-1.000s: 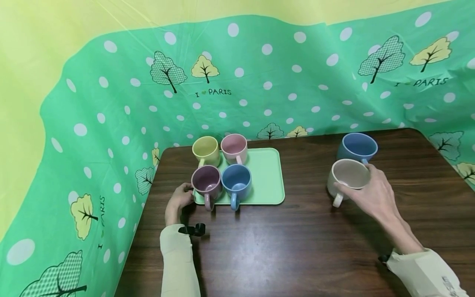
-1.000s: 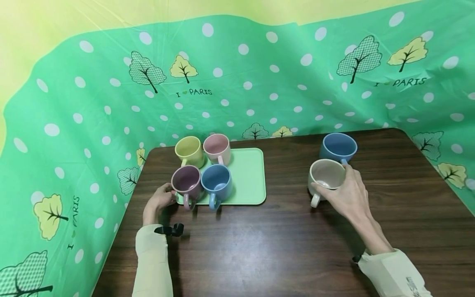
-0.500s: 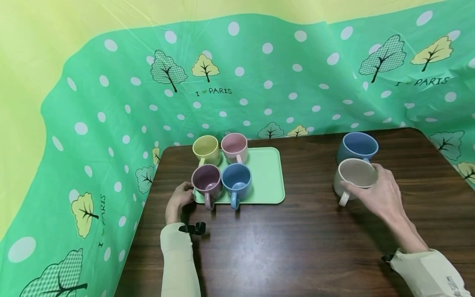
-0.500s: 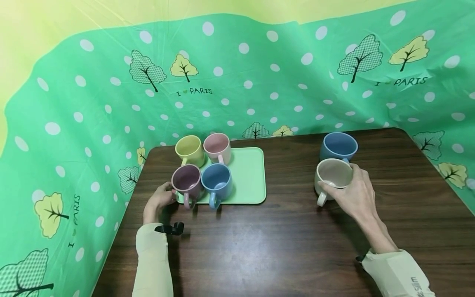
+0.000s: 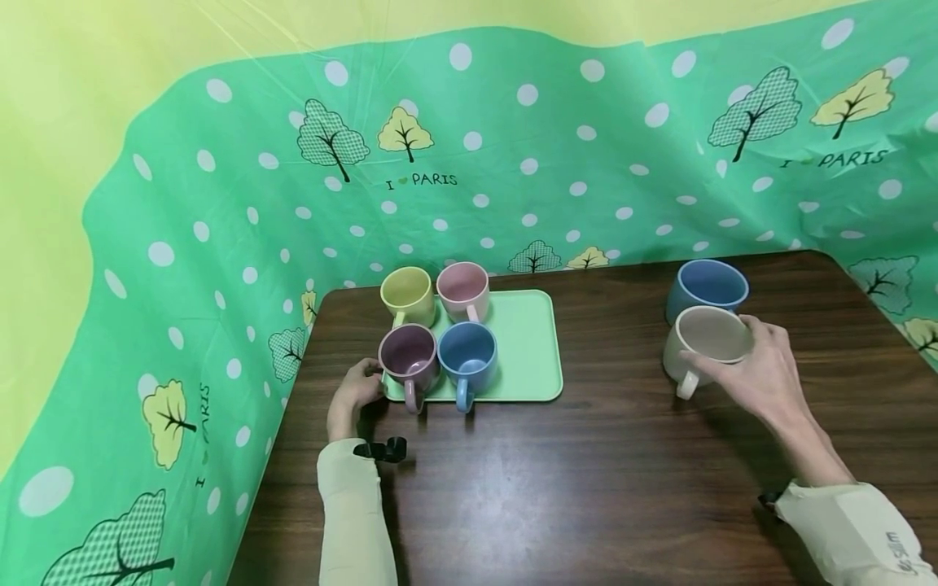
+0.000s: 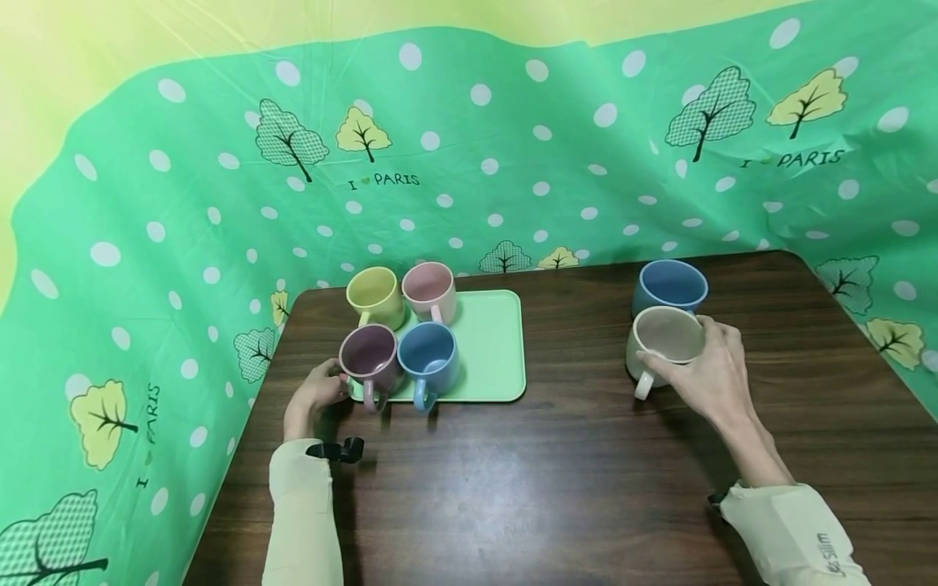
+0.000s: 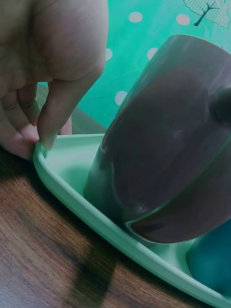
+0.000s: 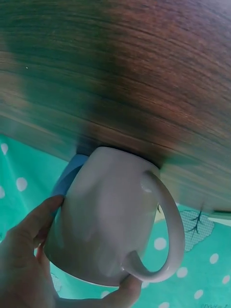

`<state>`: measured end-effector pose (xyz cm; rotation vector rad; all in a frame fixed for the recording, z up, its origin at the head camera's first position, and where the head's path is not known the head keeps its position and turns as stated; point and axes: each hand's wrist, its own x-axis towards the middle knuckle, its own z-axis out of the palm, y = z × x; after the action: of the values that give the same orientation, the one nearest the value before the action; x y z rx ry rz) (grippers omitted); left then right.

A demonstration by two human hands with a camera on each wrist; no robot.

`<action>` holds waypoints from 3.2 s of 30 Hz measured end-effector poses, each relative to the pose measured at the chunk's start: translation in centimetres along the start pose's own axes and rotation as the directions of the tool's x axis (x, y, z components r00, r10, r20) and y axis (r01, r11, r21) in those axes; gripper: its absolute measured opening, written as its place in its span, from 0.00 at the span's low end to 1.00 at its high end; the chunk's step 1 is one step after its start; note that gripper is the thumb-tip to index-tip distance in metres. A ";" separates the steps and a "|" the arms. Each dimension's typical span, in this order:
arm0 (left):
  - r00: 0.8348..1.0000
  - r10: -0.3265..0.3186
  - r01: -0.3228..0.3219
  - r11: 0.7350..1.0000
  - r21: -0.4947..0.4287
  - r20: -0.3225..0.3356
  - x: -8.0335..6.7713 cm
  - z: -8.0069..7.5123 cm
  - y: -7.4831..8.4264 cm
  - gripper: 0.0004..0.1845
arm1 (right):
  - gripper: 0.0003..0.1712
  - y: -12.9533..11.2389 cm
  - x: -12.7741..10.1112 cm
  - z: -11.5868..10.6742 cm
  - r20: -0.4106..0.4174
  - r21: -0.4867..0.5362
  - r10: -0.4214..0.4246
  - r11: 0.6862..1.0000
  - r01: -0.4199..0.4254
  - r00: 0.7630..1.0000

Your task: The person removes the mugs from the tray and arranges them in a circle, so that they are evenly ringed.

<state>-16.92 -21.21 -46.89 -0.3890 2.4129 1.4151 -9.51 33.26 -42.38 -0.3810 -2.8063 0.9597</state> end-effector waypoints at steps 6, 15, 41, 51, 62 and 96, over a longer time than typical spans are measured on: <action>1.000 0.000 0.000 1.000 -0.015 0.005 -0.1 0.0 0.0 0.19 | 0.63 0.5 0.2 -0.2 -0.008 0.001 0.001 1.000 -0.001 1.000; 1.000 0.003 -0.003 1.000 -0.011 0.001 0.2 0.1 -0.1 0.20 | 0.63 0.7 0.3 -0.5 0.011 -0.008 -0.004 1.000 0.004 1.000; 1.000 -0.010 0.010 0.999 0.040 -0.008 -0.2 0.0 0.4 0.20 | 0.48 -6.2 0.9 0.4 -0.158 0.166 -0.160 0.968 0.186 0.974; 1.000 -0.009 0.009 1.000 0.028 -0.011 -0.1 -0.1 0.4 0.19 | 0.48 -10.3 1.6 2.7 -0.115 0.243 -0.237 0.935 0.259 0.965; 1.000 -0.022 0.021 0.999 0.030 0.000 0.0 -0.3 0.7 0.21 | 0.46 -13.9 1.9 4.7 -0.026 0.325 -0.333 0.889 0.323 0.943; 1.000 -0.022 0.021 0.999 0.043 0.014 0.1 -0.2 0.6 0.22 | 0.52 -19.6 -1.1 13.8 0.232 0.389 -0.510 0.829 0.402 0.828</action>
<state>-17.32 -21.09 -46.35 -0.3918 2.4155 1.3505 -15.20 10.02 -41.18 0.5358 -2.7146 1.4236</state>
